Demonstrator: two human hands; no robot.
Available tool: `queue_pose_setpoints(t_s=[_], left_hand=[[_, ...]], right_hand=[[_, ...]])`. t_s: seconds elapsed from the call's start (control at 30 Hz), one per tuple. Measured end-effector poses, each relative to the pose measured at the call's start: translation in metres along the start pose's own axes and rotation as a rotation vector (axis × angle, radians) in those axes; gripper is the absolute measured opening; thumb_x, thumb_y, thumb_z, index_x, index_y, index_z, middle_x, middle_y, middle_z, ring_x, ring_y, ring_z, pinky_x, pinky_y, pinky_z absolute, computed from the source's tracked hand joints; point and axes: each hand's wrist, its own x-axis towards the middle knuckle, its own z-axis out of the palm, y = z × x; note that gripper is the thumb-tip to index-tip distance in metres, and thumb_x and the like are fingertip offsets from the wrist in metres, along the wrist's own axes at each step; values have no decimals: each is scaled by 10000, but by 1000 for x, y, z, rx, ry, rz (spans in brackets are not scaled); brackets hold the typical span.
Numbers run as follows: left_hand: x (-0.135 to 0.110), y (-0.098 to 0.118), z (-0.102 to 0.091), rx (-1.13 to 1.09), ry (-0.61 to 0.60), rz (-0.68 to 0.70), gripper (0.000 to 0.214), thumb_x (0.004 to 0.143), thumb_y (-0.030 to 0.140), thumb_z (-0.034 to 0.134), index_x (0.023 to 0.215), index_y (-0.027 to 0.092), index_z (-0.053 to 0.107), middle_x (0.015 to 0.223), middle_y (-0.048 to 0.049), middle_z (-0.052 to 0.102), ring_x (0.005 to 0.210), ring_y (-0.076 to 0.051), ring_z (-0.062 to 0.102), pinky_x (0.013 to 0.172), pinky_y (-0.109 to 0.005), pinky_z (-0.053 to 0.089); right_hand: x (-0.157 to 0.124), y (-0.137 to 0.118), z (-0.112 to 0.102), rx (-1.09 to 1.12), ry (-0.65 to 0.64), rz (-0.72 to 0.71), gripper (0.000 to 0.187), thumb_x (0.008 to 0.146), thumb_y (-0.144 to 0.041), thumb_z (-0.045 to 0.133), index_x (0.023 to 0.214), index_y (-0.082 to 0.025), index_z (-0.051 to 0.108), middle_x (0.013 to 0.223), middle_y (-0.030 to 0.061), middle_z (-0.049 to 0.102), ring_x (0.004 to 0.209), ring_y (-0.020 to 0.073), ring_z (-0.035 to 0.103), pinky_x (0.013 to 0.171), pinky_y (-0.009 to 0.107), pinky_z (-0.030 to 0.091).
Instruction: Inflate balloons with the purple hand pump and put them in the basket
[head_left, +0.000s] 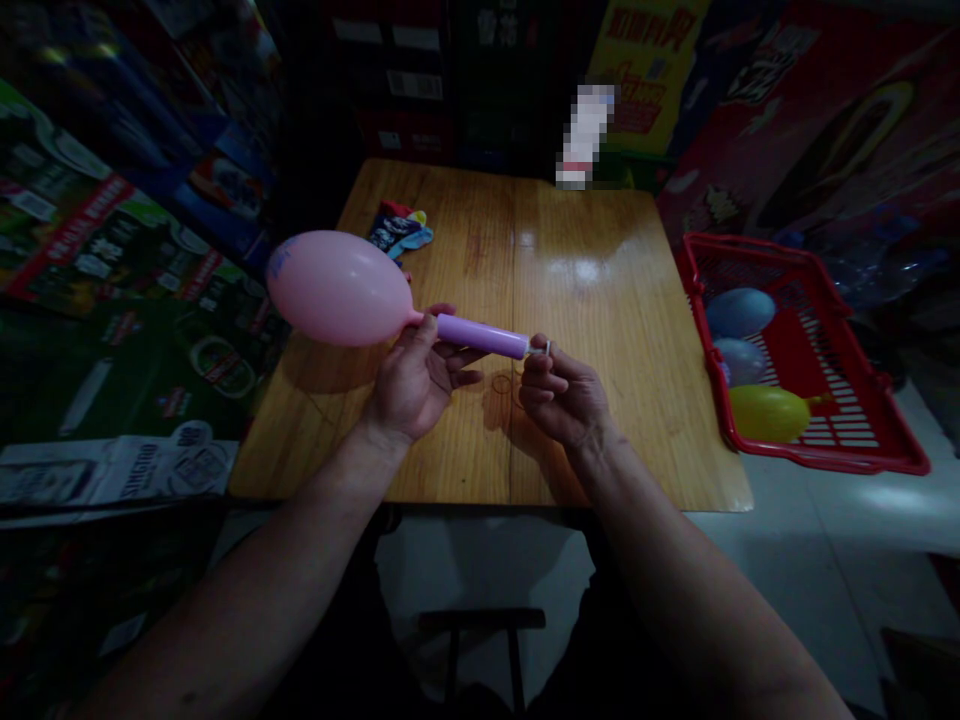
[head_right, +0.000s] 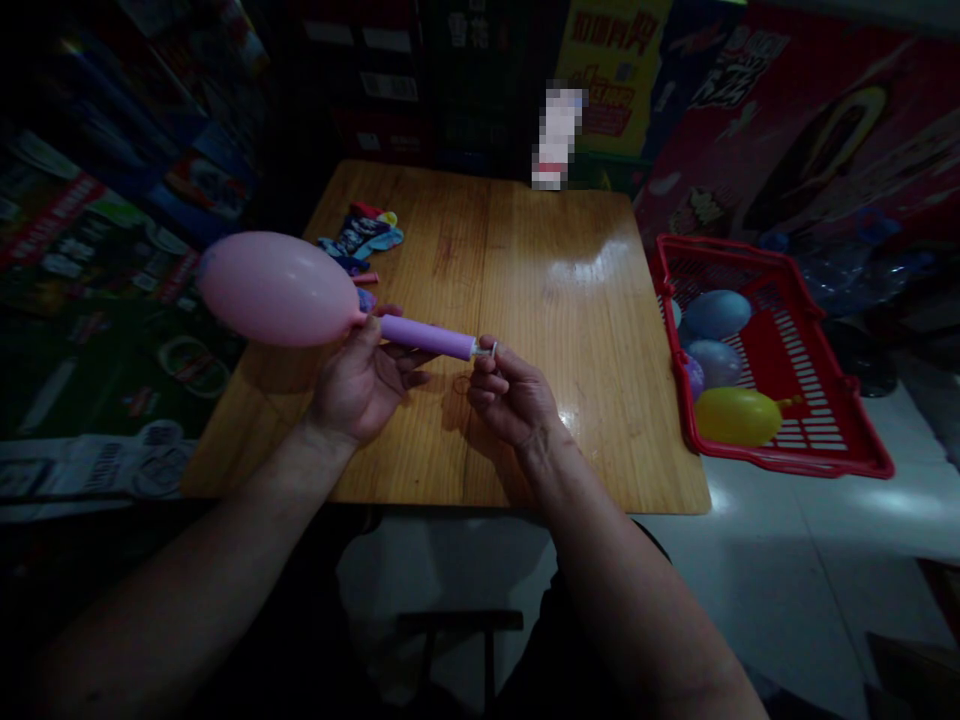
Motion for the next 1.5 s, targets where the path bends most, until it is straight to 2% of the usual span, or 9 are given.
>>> queue_pose_setpoints(t_s=[0.2, 0.37, 0.47, 0.67, 0.8, 0.97, 1.1, 1.33, 1.5], left_hand=[[4, 1, 2, 5, -7, -6, 372, 970, 521, 701, 1229, 263, 635, 1153, -86, 779, 1021, -268, 777, 670, -296, 632], [11, 14, -7, 17, 52, 70, 362, 962, 513, 708, 1206, 248, 668, 994, -54, 778, 879, -241, 791, 600, -260, 594], [13, 20, -11, 42, 100, 129, 410, 968, 544, 689, 1277, 277, 656, 1025, -53, 781, 900, -242, 791, 578, -239, 574], [5, 2, -4, 32, 31, 8, 373, 989, 536, 659, 1236, 256, 640, 1112, -84, 787, 941, -241, 780, 636, -271, 610], [4, -3, -2, 29, 39, 37, 341, 992, 514, 661, 1196, 241, 643, 1100, -96, 790, 921, -233, 778, 651, -276, 612], [9, 5, -4, -6, 69, 27, 312, 966, 489, 704, 1152, 241, 667, 960, -52, 783, 865, -227, 781, 631, -268, 600], [10, 13, -5, 9, 137, 111, 381, 958, 546, 702, 1220, 271, 669, 962, -44, 783, 916, -244, 792, 599, -244, 569], [-3, -3, 4, 12, 26, -33, 407, 959, 555, 701, 1254, 286, 619, 1176, -88, 773, 1039, -280, 777, 672, -308, 629], [1, -3, 1, -14, 33, -20, 378, 959, 526, 712, 1226, 267, 641, 1067, -64, 776, 1011, -271, 783, 674, -297, 622]], right_hand=[[2, -2, 2, -1, 7, -9, 204, 1067, -157, 473, 1005, -201, 663, 743, -52, 654, 443, 32, 328, 463, 127, 390], [-3, -16, 1, -94, -53, -32, 212, 1053, -145, 476, 973, -201, 664, 699, -69, 607, 431, 25, 296, 453, 129, 349], [-7, -23, 0, -114, -76, -89, 230, 1060, -154, 456, 972, -210, 660, 687, -77, 588, 427, 27, 294, 451, 134, 331], [-3, -2, -1, -87, -22, -17, 165, 1045, -156, 512, 964, -197, 649, 674, -74, 591, 417, 27, 281, 442, 138, 343], [1, 5, 0, -49, -36, 8, 151, 1050, -162, 510, 986, -182, 645, 673, -69, 594, 417, 27, 296, 443, 132, 361], [-4, -14, 0, -88, -39, 8, 155, 1045, -147, 511, 969, -184, 641, 677, -70, 593, 417, 25, 287, 436, 122, 361], [-8, -30, -1, -128, -51, -80, 218, 1058, -139, 462, 958, -203, 645, 665, -80, 578, 413, 24, 281, 436, 117, 344], [-3, -2, -6, -67, -61, -9, 105, 1033, -158, 561, 990, -196, 649, 687, -76, 608, 423, 18, 332, 466, 120, 393], [-3, -3, -2, -13, -95, -17, 191, 1060, -140, 470, 1027, -195, 651, 750, -51, 669, 448, 24, 380, 485, 119, 427]])
